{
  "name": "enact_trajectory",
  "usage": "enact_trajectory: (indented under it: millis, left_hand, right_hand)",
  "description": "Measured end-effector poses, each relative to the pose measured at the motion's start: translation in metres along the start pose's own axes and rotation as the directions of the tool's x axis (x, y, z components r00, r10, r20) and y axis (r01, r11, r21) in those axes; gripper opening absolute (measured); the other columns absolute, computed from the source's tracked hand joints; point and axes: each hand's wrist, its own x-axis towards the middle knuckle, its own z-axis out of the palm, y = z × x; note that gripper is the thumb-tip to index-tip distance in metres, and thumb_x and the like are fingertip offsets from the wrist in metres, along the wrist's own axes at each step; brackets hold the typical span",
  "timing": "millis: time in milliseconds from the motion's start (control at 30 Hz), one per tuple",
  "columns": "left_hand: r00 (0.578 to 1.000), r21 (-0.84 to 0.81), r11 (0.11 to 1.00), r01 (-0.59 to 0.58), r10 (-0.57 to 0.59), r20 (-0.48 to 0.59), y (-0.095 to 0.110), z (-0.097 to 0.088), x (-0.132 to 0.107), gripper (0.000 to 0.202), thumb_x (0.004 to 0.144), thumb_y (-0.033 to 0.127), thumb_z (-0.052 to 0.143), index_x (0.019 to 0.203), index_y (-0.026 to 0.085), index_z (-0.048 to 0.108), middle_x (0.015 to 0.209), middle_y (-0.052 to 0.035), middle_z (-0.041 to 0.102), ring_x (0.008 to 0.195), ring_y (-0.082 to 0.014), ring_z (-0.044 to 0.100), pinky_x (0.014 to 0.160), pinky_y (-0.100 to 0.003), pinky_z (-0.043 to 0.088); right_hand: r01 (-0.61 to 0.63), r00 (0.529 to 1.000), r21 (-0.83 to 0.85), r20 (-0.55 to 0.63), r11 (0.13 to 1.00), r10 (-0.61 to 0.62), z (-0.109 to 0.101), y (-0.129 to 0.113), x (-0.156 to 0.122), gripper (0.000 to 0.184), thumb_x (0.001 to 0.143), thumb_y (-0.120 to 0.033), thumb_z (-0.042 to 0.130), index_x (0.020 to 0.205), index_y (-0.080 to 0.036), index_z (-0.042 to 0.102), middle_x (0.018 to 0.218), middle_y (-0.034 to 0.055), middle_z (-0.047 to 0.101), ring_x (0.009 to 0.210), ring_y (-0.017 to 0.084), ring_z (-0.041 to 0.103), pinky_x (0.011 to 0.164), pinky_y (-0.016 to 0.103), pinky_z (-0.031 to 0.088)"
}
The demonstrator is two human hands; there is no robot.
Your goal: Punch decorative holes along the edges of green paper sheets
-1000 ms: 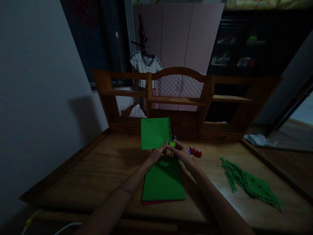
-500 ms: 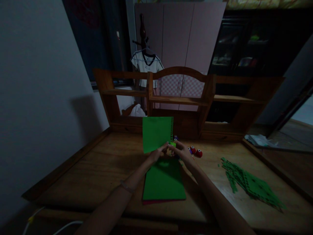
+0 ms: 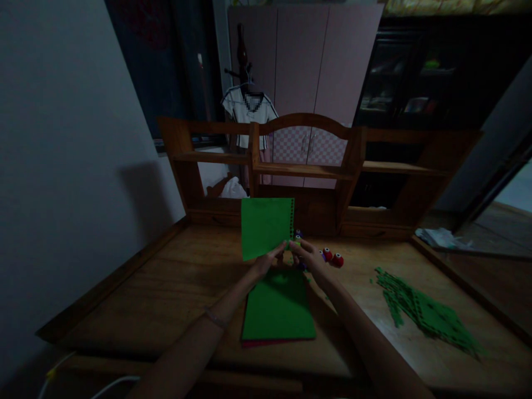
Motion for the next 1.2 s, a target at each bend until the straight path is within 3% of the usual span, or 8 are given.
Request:
enact_trajectory:
  millis: [100, 567, 900, 1200]
  left_hand:
    - [0.997, 0.078, 0.994, -0.073, 0.075, -0.023, 0.002, 0.0, -0.005, 0.036, 0.071, 0.049, 0.052, 0.066, 0.016, 0.063, 0.063, -0.0032, 0.058, 0.075, -0.0191, 0.052, 0.075, -0.028, 0.037]
    - [0.999, 0.067, 0.997, -0.04, 0.039, 0.016, 0.013, 0.005, -0.012, 0.039, 0.072, 0.049, 0.051, 0.062, 0.015, 0.064, 0.054, -0.0027, 0.056, 0.074, -0.0206, 0.054, 0.07, -0.028, 0.039]
    - [0.994, 0.037, 0.997, -0.074, 0.071, 0.089, 0.011, 0.003, -0.01, 0.037, 0.073, 0.047, 0.051, 0.069, 0.014, 0.067, 0.063, -0.0046, 0.061, 0.081, -0.0227, 0.055, 0.076, -0.031, 0.04]
    - [0.996, 0.106, 0.992, -0.075, 0.069, 0.061, 0.015, 0.005, -0.013, 0.039, 0.07, 0.051, 0.053, 0.068, 0.014, 0.067, 0.062, -0.0035, 0.061, 0.082, -0.0223, 0.055, 0.078, -0.03, 0.039]
  right_hand:
    - [-0.029, 1.0, 0.004, 0.004, 1.0, 0.029, 0.0, -0.002, 0.0, 0.04, 0.068, -0.059, 0.055, 0.069, -0.019, 0.054, 0.056, -0.003, 0.049, 0.05, 0.011, 0.045, 0.049, 0.023, 0.033]
    - [0.009, 1.0, 0.009, -0.003, 1.0, -0.009, 0.005, -0.004, -0.002, 0.038, 0.068, -0.057, 0.056, 0.074, -0.02, 0.056, 0.057, -0.002, 0.053, 0.053, 0.012, 0.049, 0.053, 0.025, 0.038]
    - [-0.01, 1.0, 0.012, -0.029, 1.0, 0.01, 0.005, -0.003, 0.0, 0.038, 0.066, -0.055, 0.059, 0.081, -0.02, 0.059, 0.064, -0.0011, 0.056, 0.058, 0.014, 0.052, 0.054, 0.025, 0.038]
    - [-0.015, 1.0, 0.049, 0.001, 0.999, 0.015, 0.002, -0.002, 0.0, 0.035, 0.067, -0.053, 0.059, 0.077, -0.019, 0.059, 0.063, -0.0005, 0.057, 0.055, 0.013, 0.053, 0.053, 0.024, 0.039]
